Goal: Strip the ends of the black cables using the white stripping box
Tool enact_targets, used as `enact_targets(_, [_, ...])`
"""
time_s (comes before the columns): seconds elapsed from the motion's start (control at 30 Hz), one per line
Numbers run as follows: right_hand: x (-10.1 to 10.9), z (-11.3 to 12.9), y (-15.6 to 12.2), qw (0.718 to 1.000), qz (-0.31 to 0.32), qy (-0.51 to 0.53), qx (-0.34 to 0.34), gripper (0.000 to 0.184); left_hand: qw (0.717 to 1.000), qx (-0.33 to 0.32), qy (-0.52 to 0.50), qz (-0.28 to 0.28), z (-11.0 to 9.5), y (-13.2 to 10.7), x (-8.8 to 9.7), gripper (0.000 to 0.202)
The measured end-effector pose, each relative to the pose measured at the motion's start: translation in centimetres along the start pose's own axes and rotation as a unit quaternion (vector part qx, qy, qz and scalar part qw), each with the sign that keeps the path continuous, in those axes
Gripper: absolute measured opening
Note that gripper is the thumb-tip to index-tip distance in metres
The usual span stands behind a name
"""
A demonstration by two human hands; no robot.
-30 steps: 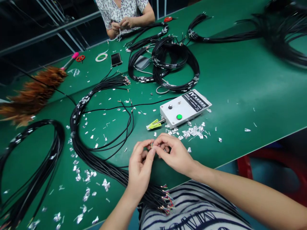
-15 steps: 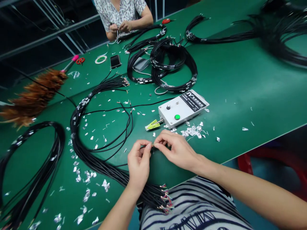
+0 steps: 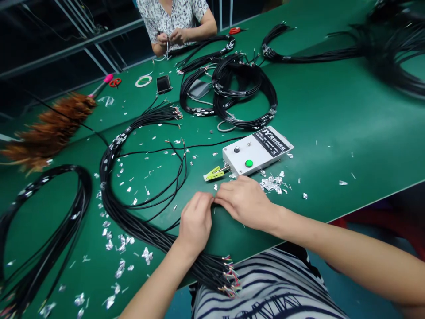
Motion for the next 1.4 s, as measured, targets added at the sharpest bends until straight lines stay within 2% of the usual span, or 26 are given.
enact_targets(0.07, [0.6,-0.9,0.7,0.999,-0.009,-0.028,0.014,0.014,0.997,0.058,-0.041,-0.02,0.6,0.6,0.2,0.016])
enact_targets(0.17, [1.1,-2.7,2.4,0.996,-0.006,-0.088,0.015,0.013,0.978,0.153,-0.125,-0.063,1.6,1.9,0.6,0.013])
enact_targets(0.33, [0.3,-4.0,4.8,0.985,0.085,-0.146,0.028,0.003,0.957,0.202,-0.186,-0.093,2.5,3.3,0.6,0.012])
enact_targets(0.57, [0.2,-3.6,5.2,0.981,0.113,-0.156,0.029,0.008,0.953,0.223,-0.183,-0.095,3.3,3.7,-0.1,0.012])
enact_targets(0.87, [-0.1,-3.8,5.1,0.984,0.068,-0.158,0.038,0.013,0.95,0.234,-0.189,-0.087,4.4,3.9,-0.7,0.012])
enact_targets(1.27, [-0.1,-3.2,4.9,0.983,0.066,-0.171,0.028,0.005,0.957,0.224,-0.16,-0.089,4.4,3.7,-0.9,0.011])
enact_targets(1.33, [0.3,-3.3,4.6,0.985,0.062,-0.16,0.028,0.004,0.958,0.223,-0.154,-0.089,4.3,3.7,-0.9,0.011])
enact_targets(1.4, [1.2,-3.8,3.6,0.991,0.029,-0.133,0.017,0.012,0.959,0.222,-0.153,-0.088,4.3,3.7,-0.8,0.011])
Point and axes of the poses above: each hand's wrist, its own y-axis towards the middle knuckle, its own x-axis out of the back of the hand, z = x × y, the point moved 2 cm from there along y, towards the middle knuckle, and after that the axes turned 10 degrees about -y, right-handed, at the moved point
